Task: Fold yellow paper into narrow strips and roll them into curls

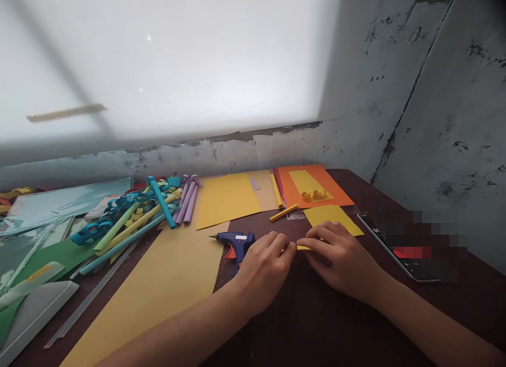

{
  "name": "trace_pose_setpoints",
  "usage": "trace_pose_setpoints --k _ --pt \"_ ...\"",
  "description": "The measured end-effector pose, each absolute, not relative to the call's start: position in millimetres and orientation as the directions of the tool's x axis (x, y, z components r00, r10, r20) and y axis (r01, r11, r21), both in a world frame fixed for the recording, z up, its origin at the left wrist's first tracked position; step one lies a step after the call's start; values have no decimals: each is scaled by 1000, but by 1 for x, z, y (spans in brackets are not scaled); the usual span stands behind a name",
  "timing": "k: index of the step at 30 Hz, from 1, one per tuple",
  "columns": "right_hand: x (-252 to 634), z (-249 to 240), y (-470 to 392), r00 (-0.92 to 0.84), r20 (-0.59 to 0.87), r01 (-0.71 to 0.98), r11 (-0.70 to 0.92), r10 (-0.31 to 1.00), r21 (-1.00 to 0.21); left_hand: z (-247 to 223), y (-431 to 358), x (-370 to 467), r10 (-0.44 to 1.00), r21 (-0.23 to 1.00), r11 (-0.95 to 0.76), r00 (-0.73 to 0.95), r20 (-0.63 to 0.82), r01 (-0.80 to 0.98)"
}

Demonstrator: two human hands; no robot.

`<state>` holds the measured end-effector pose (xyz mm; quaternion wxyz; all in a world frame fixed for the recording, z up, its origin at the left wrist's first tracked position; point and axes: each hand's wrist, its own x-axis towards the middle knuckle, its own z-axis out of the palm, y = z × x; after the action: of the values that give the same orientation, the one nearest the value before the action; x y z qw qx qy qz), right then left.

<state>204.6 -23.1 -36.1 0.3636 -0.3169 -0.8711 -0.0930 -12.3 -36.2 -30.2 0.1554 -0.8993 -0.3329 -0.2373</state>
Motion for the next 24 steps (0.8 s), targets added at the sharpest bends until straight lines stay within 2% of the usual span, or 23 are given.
trace_pose_setpoints --k 3,7,10,18,24 --pt "204 -37 -24 -556 700 599 800 449 -37 -32 -36 -10 497 -121 -742 661 562 660" --pt "204 -36 -24 -557 688 631 776 465 -14 -36 -36 -9 560 -134 -670 616 553 730" --pt "203 -35 -25 -554 681 638 770 478 -21 -38 -37 -9 577 -176 -645 625 527 743" --pt "205 -36 -21 -536 678 680 733 503 -5 -37 -38 -9 620 -163 -586 569 540 793" --pt "205 -38 -22 -541 647 677 735 538 -44 -38 -39 -9 619 -192 -591 594 514 783"
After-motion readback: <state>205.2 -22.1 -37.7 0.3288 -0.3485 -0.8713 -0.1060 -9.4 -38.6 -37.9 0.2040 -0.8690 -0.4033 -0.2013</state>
